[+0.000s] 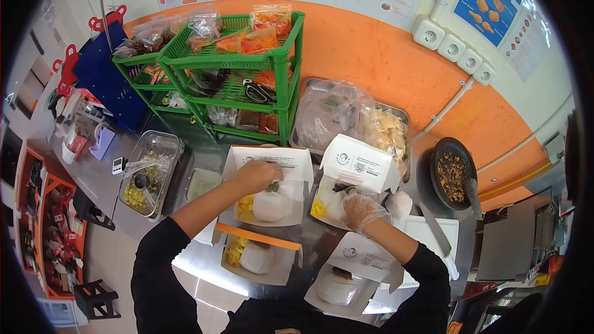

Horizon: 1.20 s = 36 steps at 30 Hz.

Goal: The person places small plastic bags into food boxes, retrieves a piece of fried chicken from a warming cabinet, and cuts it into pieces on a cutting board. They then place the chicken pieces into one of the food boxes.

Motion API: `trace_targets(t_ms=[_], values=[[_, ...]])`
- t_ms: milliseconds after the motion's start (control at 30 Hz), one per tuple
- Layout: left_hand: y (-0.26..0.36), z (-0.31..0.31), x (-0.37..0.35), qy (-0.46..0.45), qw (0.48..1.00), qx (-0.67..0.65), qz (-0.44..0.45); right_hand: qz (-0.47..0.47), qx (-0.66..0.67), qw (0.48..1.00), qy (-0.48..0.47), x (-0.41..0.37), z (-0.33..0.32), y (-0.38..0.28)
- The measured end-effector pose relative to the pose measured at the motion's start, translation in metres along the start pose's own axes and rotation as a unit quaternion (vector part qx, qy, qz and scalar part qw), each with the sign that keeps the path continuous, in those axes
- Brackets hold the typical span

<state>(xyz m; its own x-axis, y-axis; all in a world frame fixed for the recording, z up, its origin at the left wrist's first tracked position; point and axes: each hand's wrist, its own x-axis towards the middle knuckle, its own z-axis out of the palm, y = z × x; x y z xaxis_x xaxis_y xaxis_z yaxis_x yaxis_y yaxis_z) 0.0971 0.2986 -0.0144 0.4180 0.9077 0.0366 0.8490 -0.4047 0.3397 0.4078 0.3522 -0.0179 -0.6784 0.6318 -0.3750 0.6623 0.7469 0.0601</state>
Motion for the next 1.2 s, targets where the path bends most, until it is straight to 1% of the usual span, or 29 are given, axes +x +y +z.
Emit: trace_targets(t_ms=[67, 100, 133, 167, 200, 233, 267, 300, 333, 367, 433, 467, 533, 600, 667, 733, 767, 833, 900, 933, 967, 1000, 1033, 1067, 1100, 1133, 1167, 1200], values=[[0.004, -0.005, 0.001, 0.002, 1.0, 0.016, 0.007, 0.011, 0.007, 1.0, 0.004, -0.002, 0.002, 0.0], [0.004, -0.003, 0.001, -0.021, 0.999, 0.036, 0.026, 0.021, 0.013, 1.0, 0.009, -0.002, 0.003, -0.001], [0.003, 0.0, 0.0, -0.043, 0.997, 0.055, 0.044, 0.021, 0.013, 1.0, 0.008, 0.002, 0.017, 0.001], [0.003, 0.002, 0.0, -0.043, 0.997, 0.054, 0.043, 0.055, 0.027, 0.998, -0.001, 0.01, 0.04, 0.004], [0.003, 0.006, -0.001, -0.076, 0.995, 0.061, 0.036, 0.088, 0.04, 0.995, -0.01, 0.01, 0.034, -0.001], [0.001, 0.008, -0.001, -0.11, 0.991, 0.067, 0.029, 0.087, 0.04, 0.995, -0.01, 0.008, 0.027, -0.001], [-0.001, 0.011, 0.0, -0.11, 0.991, 0.068, 0.027, 0.067, 0.033, 0.997, -0.028, 0.004, 0.019, 0.0], [-0.007, 0.016, 0.001, -0.09, 0.996, -0.015, 0.01, 0.048, 0.026, 0.997, -0.047, 0.0, 0.008, -0.003], [-0.012, 0.021, 0.001, -0.07, 0.993, -0.097, -0.006, 0.046, 0.027, 0.997, -0.048, 0.002, 0.014, -0.002], [-0.016, 0.026, 0.001, -0.07, 0.993, -0.097, -0.007, 0.043, 0.029, 0.998, -0.044, 0.004, 0.025, 0.003], [-0.018, 0.027, 0.003, -0.083, 0.981, -0.173, -0.008, 0.04, 0.029, 0.998, -0.04, 0.002, 0.02, 0.003], [-0.019, 0.027, 0.003, -0.082, 0.982, -0.173, -0.008, 0.029, 0.01, 0.999, -0.039, 0.001, 0.016, 0.003], [-0.011, 0.015, 0.003, -0.14, 0.962, -0.225, -0.069, 0.018, -0.008, 0.999, -0.036, 0.001, 0.01, 0.005], [-0.013, 0.015, 0.001, -0.135, 0.959, -0.24, -0.06, -0.007, -0.001, 0.999, -0.043, 0.001, 0.009, 0.008], [-0.015, 0.017, 0.0, -0.133, 0.956, -0.255, -0.052, -0.002, 0.006, 0.999, -0.042, -0.002, 0.004, 0.008], [-0.012, 0.014, 0.0, -0.169, 0.948, -0.26, -0.072, 0.002, 0.012, 0.999, -0.04, -0.004, 0.001, 0.008], [-0.013, 0.015, 0.0, -0.169, 0.948, -0.259, -0.071, 0.0, 0.027, 0.999, -0.042, -0.004, 0.0, 0.01], [-0.016, 0.02, -0.002, -0.143, 0.952, -0.27, -0.025, -0.002, 0.042, 0.998, -0.043, -0.005, -0.004, 0.015], [-0.013, 0.023, -0.004, -0.129, 0.958, -0.254, -0.024, -0.009, 0.091, 0.991, -0.101, -0.007, -0.012, 0.025], [-0.011, 0.022, -0.005, -0.116, 0.964, -0.239, -0.025, -0.008, 0.09, 0.991, -0.1, -0.007, -0.007, 0.031], [-0.007, 0.022, -0.008, -0.115, 0.964, -0.239, -0.024, 0.017, 0.096, 0.995, -0.01, -0.007, 0.002, 0.038], [-0.001, 0.019, -0.01, -0.088, 0.985, -0.151, -0.013, 0.043, 0.103, 0.991, 0.08, -0.008, 0.003, 0.038], [0.003, 0.017, -0.012, -0.061, 0.996, -0.062, -0.001, 0.045, 0.104, 0.99, 0.079, -0.01, 0.003, 0.037], [0.006, 0.013, -0.013, -0.063, 0.996, -0.063, 0.0, 0.064, 0.024, 0.989, 0.13, -0.013, 0.003, 0.036], [0.006, 0.009, -0.014, -0.045, 0.998, 0.008, 0.04, 0.082, -0.056, 0.979, 0.179, -0.015, 0.001, 0.034], [0.006, 0.005, -0.014, -0.026, 0.993, 0.079, 0.079, 0.083, -0.057, 0.979, 0.179, -0.015, 0.005, 0.035], [0.006, 0.002, -0.014, -0.025, 0.993, 0.079, 0.08, 0.076, -0.08, 0.972, 0.205, -0.013, 0.011, 0.036], [0.003, 0.001, -0.016, -0.033, 0.989, 0.12, 0.078, 0.068, -0.103, 0.965, 0.231, -0.013, 0.01, 0.036]])
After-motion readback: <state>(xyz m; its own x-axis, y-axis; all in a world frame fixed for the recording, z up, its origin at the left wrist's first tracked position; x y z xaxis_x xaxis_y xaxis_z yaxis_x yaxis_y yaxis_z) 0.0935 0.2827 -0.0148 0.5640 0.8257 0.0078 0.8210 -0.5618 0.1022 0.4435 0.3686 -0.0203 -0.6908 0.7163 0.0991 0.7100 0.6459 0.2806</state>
